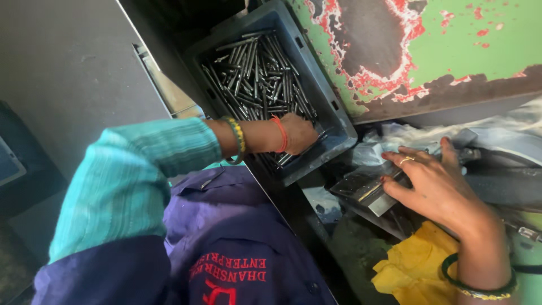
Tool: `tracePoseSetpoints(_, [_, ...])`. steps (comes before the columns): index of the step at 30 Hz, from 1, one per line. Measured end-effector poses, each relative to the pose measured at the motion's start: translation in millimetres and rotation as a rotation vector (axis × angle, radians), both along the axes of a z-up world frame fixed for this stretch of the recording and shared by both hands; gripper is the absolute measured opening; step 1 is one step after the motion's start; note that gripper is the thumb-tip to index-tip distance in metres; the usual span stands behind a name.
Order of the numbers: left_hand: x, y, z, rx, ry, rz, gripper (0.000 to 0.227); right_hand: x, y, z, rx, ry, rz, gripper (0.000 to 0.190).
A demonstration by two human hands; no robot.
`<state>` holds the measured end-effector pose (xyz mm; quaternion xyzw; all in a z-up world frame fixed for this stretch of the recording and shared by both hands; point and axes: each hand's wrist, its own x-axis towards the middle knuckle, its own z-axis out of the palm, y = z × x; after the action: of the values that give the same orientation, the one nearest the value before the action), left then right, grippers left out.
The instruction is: The person repeatedly picks up small metal rods from a bin and places them into a metal jig or fixture on a workbench. The hands move quickly and the camera shakes often, but the action remains consistent throughout the clip.
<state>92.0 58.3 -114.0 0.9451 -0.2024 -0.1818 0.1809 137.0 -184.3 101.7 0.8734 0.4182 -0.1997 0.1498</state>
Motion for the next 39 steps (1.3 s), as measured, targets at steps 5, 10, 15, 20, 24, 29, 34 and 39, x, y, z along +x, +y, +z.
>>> tracePoseSetpoints(5, [11, -15, -51, 0.020, 0.142, -0.021, 0.027, 7, -5, -5, 0.021, 0.009, 0.026, 0.062])
tracePoseSetpoints(10, [11, -17, -64, -0.213, -0.013, -0.021, 0.042, 12, -10, -6, 0.042, 0.018, -0.014, 0.058])
tracePoseSetpoints(15, [-8, 2, -19, -0.391, 0.121, 0.045, 0.034, 15, -8, -5, 0.100, -0.001, 0.002, 0.052])
tracePoseSetpoints(20, [-12, 30, 48, -0.711, 0.003, 0.062, 0.024, 18, -10, -6, 0.188, 0.029, 0.011, 0.046])
tracePoseSetpoints(24, [-29, 34, 88, -0.996, 0.318, 0.159, 0.035, 22, -12, -4, 0.204, 0.054, -0.015, 0.040])
tracePoseSetpoints(29, [-44, 25, 110, -1.186, 0.405, 0.099, 0.036, 25, -12, -5, 0.184, 0.053, -0.056, 0.036])
tracePoseSetpoints(34, [-45, 18, 113, -1.199, 0.437, 0.067, 0.040, 28, -12, -8, 0.257, -0.006, 0.021, 0.029])
tracePoseSetpoints(39, [-42, 12, 110, -1.245, 0.444, 0.087, 0.034, 30, -15, -12, 0.289, -0.016, -0.010, 0.027])
